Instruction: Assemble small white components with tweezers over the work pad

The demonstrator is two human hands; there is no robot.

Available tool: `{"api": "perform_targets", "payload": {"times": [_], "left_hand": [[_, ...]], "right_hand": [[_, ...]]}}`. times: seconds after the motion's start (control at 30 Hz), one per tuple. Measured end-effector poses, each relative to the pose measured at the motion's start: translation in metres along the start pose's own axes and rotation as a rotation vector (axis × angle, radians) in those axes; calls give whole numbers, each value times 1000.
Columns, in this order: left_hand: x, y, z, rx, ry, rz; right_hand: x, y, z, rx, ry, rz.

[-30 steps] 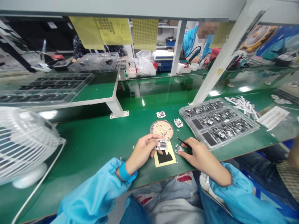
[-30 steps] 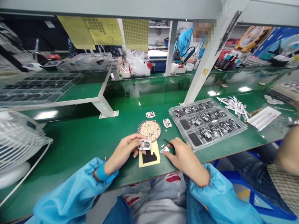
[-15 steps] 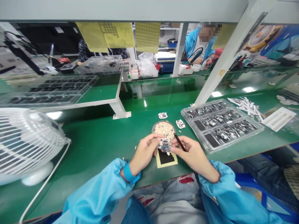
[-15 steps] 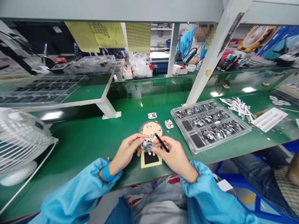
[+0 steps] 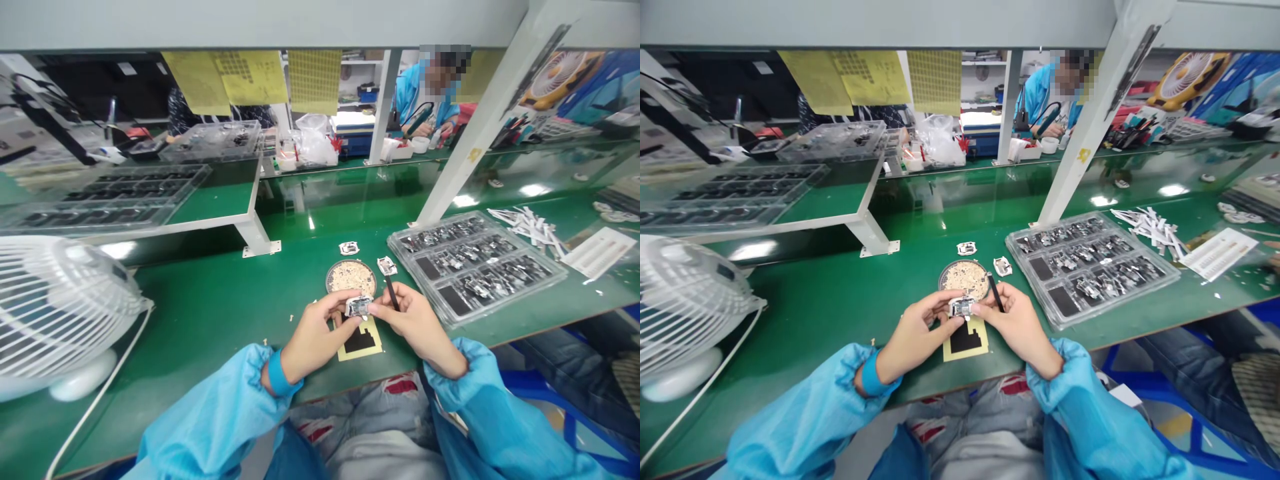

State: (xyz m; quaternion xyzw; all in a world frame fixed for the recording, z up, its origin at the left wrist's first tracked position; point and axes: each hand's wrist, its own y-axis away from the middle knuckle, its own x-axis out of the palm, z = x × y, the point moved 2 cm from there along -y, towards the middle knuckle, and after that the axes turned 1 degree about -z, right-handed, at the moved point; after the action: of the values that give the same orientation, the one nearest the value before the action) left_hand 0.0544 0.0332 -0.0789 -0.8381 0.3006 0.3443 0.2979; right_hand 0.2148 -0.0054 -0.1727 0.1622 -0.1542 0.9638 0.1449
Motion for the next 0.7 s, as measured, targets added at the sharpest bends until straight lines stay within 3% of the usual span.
{"api": "perform_targets", "payload": {"times": [0.2, 0.33, 0.43, 0.57, 0.7], "left_hand": [[-2, 1, -1, 24, -178, -61], [1, 0, -1, -69, 161, -42], [4, -2, -2, -125, 381, 12], [5, -2, -3, -157, 464, -10], [7, -1, -4, -94, 473, -30]], "right_hand": [[2, 0, 4, -8, 7, -23], [5, 4, 8, -64, 104, -68], [12, 5, 7, -67, 54, -9], [23, 3, 2, -25, -79, 46], [30, 2, 3, 22, -94, 37]]}}
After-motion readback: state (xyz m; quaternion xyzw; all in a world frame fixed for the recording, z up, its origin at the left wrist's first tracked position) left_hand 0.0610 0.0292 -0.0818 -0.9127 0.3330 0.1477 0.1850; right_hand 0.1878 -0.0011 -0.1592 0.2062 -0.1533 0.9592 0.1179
